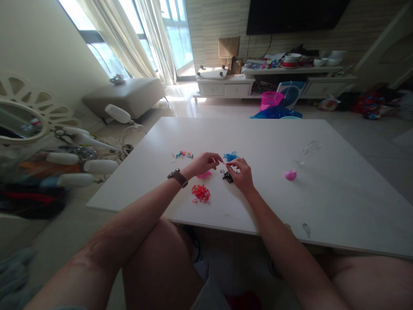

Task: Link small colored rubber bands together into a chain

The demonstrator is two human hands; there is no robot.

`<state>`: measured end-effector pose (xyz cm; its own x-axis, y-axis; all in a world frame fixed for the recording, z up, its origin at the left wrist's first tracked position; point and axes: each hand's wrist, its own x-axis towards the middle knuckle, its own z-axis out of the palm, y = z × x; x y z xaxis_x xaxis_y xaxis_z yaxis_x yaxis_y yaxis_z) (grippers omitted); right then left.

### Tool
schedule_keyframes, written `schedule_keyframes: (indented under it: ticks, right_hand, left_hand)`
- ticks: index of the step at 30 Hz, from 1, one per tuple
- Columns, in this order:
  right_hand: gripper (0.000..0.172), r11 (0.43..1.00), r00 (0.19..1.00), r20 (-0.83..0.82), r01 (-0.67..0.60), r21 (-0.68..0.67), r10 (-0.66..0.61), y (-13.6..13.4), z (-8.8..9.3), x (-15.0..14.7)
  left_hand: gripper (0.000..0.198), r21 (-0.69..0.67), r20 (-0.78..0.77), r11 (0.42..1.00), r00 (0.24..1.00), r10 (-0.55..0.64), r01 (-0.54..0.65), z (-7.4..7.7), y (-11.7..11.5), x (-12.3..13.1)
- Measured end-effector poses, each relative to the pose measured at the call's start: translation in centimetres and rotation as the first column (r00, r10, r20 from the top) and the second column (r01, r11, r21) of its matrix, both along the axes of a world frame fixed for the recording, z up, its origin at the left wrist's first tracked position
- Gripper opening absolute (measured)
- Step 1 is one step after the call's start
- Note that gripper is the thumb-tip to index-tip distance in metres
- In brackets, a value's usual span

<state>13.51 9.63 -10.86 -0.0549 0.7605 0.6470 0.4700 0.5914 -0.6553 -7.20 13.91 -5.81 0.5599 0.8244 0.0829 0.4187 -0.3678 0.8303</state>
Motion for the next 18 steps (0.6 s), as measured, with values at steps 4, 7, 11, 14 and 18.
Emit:
schedule_keyframes:
  ticks: [4, 7, 11, 14, 18]
  right_hand:
    - [0.008, 1.0, 1.0, -0.021, -0.018, 0.007, 0.018, -0.05, -0.04, -0.02]
    - [0.009, 0.999, 0.999, -0.022, -0.032, -0.001, 0.032, -0.05, -0.09, -0.04]
    - [0.009, 0.999, 0.999, -0.017, -0.037, -0.017, 0.036, -0.02, -0.15, -0.1]
    - [0.01, 0.999, 0.999, -0.022, -0.047, -0.021, 0.046, 0.0, -0.21, -0.14]
    - [0.009, 0.998, 0.999, -0.012, -0.052, -0.029, 0.052, -0.04, -0.28, -0.18]
  left_hand:
    - [0.025, -0.008, 0.008, 1.0, 1.0, 0.016, -0.016, -0.1, 0.08, 0.08]
    - [0.028, -0.024, 0.044, 1.0, 0.999, 0.011, -0.01, -0.39, 0.22, 0.15]
    - [0.021, 0.016, 0.048, 1.0, 0.999, -0.011, 0.01, -0.55, 0.32, 0.27]
    - [0.016, 0.023, 0.034, 1.0, 0.999, -0.008, 0.007, -0.26, 0.13, 0.41]
    - [0.014, 0.012, 0.027, 1.0, 1.0, 0.004, -0.005, 0.22, -0.2, 0.54]
